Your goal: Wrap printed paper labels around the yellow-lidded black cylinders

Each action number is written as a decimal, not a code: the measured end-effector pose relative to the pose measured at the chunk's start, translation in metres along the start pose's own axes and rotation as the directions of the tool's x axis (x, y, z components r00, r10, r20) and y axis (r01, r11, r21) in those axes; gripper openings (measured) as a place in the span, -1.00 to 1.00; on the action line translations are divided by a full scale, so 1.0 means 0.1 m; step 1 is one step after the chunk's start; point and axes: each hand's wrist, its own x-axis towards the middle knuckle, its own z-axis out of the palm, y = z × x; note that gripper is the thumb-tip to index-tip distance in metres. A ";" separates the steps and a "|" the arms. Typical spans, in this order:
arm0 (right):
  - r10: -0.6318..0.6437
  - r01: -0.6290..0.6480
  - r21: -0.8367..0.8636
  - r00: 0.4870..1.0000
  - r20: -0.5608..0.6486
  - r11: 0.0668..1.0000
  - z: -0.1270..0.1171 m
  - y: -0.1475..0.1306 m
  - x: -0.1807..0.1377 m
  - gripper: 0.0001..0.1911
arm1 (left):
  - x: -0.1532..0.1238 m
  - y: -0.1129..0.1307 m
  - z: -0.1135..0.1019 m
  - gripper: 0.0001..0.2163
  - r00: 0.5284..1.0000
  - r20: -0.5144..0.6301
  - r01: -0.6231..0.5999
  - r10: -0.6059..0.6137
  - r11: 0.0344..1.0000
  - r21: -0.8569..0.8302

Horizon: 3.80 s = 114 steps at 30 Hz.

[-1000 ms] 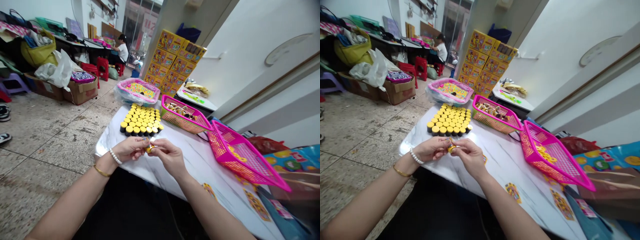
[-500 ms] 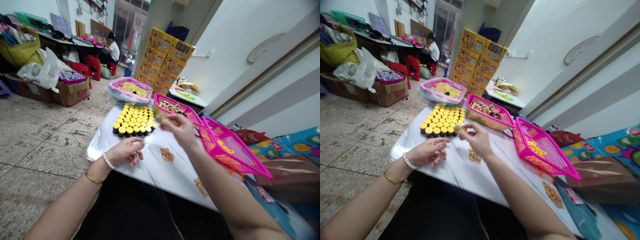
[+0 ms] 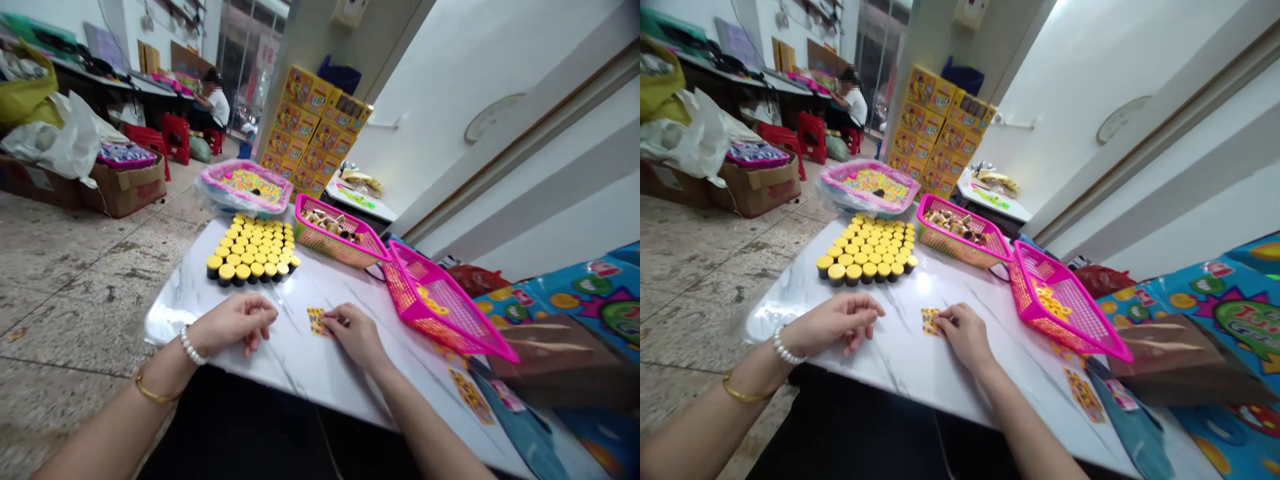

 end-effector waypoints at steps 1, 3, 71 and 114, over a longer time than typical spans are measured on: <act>-0.014 0.014 0.001 1.000 -0.022 1.000 0.03 0.01 -0.03 -0.87 | 0.00 0.00 0.00 -0.46 1.000 -0.004 0.007 -0.007 1.000 0.007; -0.030 0.031 0.005 0.998 -0.057 1.000 0.05 0.03 -0.01 -0.82 | 0.01 0.00 0.00 -0.47 1.000 -0.027 -0.001 0.001 1.000 0.016; -0.251 0.290 0.367 0.956 -0.150 0.884 0.73 -1.41 -0.50 -0.74 | -0.85 -0.38 0.64 -0.71 0.422 -0.870 -0.232 0.256 0.958 0.169; -0.048 -0.121 0.806 0.982 0.183 0.579 0.04 -1.25 0.03 -0.69 | -0.47 0.06 0.37 -0.69 0.821 -0.546 -0.255 -0.169 0.746 -0.616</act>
